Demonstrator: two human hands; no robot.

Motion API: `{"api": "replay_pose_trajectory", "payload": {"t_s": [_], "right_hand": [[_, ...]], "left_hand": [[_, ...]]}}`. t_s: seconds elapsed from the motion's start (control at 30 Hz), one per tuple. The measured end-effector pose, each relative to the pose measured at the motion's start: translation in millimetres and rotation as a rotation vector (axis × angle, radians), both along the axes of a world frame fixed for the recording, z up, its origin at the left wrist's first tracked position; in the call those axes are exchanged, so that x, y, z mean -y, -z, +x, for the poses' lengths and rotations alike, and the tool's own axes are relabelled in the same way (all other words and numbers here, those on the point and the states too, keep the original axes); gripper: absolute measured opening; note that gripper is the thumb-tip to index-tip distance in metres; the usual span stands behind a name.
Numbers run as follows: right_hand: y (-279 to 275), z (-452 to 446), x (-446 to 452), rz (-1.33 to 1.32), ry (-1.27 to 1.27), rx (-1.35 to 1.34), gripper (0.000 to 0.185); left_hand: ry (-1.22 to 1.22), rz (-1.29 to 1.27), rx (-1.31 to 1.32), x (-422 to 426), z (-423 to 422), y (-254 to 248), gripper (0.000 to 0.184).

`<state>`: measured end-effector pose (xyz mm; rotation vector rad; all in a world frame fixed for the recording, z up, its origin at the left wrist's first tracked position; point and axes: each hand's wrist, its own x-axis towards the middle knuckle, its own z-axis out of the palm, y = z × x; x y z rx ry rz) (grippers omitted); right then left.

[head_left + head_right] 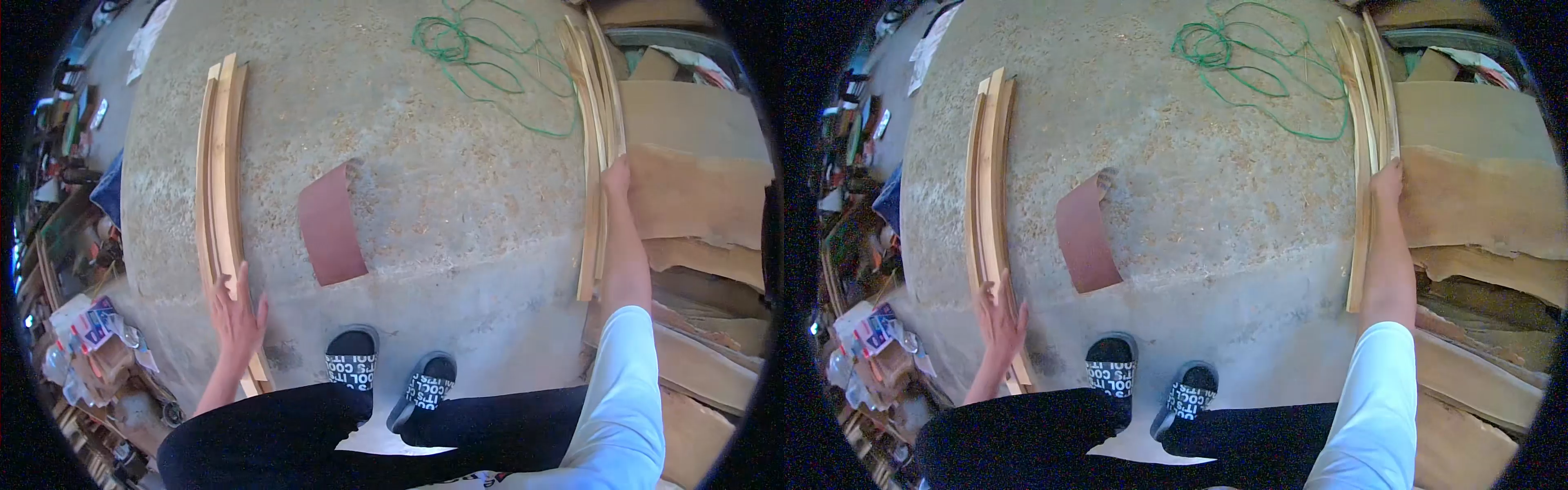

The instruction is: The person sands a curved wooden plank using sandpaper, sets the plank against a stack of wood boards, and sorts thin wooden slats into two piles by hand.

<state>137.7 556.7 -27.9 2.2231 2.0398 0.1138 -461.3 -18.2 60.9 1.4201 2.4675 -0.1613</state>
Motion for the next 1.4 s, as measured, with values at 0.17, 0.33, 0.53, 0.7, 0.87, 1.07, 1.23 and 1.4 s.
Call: {"api": "replay_pose_trajectory", "payload": {"t_s": [0.17,0.33,0.53,0.7,0.87,1.07,1.23,1.4], "right_hand": [[-18,-17,25,-0.002,-0.012,0.019,0.043],[-29,19,82,-0.061,0.006,-0.092,0.029],[-128,-14,242,-0.289,-0.005,0.272,0.029],[-186,-41,309,-0.532,0.048,0.446,0.053],[-97,36,231,-0.257,0.067,-0.374,0.077],[-49,-3,210,-0.234,0.180,0.144,0.054],[-37,-25,202,0.258,-0.263,0.386,0.044],[0,-50,182,-0.212,-0.359,0.173,0.059]], "left_hand": [[0.064,0.064,0.110,7,18,3,0.070],[0.079,0.118,0.147,-7,23,2,0.066],[0.078,0.198,0.223,-18,33,0,0.066],[0.075,0.212,0.220,-20,41,5,0.064],[0.042,0.200,0.123,-18,32,23,0.062],[-0.035,0.089,-0.088,-37,-15,34,0.072],[0.035,0.034,-0.181,-30,-29,52,0.070],[-0.040,-0.044,-0.207,-23,-52,78,0.068]]}}
